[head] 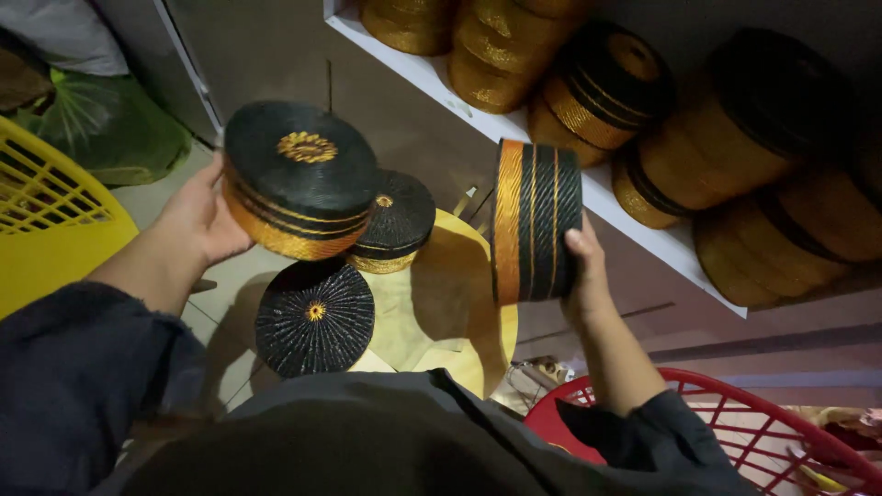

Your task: Organizing and stacking traditional hats from a basket onto a stool.

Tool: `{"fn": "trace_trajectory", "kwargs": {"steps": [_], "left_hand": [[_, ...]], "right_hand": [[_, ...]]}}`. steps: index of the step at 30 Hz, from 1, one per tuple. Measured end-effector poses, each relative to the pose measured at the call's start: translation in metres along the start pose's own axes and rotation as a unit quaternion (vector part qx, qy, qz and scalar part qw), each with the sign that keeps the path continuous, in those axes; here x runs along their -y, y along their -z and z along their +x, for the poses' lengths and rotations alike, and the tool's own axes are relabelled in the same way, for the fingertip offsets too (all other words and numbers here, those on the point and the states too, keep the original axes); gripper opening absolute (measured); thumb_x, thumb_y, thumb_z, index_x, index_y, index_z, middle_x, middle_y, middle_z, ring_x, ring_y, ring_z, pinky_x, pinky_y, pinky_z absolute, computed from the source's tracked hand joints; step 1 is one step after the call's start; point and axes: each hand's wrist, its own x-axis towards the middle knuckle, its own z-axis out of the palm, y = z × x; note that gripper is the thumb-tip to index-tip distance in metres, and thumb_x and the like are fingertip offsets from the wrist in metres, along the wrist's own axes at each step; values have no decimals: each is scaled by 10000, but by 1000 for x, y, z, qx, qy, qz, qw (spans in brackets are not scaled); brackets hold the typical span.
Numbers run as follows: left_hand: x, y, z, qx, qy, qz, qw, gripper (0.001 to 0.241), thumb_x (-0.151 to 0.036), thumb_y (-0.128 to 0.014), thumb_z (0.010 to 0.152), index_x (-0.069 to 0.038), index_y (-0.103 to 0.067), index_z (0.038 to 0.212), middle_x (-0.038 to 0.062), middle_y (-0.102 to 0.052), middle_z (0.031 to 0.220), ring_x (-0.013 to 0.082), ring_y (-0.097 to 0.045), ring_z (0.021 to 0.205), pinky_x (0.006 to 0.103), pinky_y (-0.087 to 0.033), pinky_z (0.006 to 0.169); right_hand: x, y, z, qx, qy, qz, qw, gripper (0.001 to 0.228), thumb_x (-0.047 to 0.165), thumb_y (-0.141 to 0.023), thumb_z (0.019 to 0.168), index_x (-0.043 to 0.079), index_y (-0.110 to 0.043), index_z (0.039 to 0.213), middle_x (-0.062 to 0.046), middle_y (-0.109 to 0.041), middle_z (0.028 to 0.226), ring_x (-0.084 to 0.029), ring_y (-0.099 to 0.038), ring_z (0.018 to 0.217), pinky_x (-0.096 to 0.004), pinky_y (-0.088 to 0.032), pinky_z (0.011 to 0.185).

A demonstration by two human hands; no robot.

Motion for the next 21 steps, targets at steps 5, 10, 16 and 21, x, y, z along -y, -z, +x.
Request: {"fn": "trace_trajectory", "kwargs": {"steps": [5,10,16,21], "left_hand": [[-14,-35,27,122,8,4,992,560,-515,-371,1088,-97,-594,1387,103,-654,1418,278,-620,1329,491,-465,1146],[-28,-75,34,223,26,-29,974,535,-473,-382,1140,-58,-584,1412,134,-652,1411,305,-640,1306,501,-494,1142],[-44,-125,21,286,-19,52,957,554,-456,-352,1146,-53,-539,1476,166,-629,1431,312,-639,1319,483,-520,1153],[-56,-145,9,284,-45,153,946,586,-447,-351,1131,-45,-529,1518,165,-651,1435,296,-657,1309,475,-549,1114]], "right_hand": [[-2,13,17,10,3,40,999,895,628,-644,758,148,-463,1492,-106,-614,1351,-280,-605,1228,-470,-514,1016],[41,-8,6,20,8,153,988,819,683,-643,782,199,-542,1434,-28,-635,1364,-252,-597,1286,-477,-493,1101],[53,-16,9,37,21,245,969,908,761,-596,752,213,-545,1473,-38,-619,1448,-262,-589,1327,-471,-496,1132],[47,-8,14,46,18,242,969,893,756,-596,792,181,-553,1475,-65,-581,1473,-277,-563,1343,-475,-478,1137]]}}
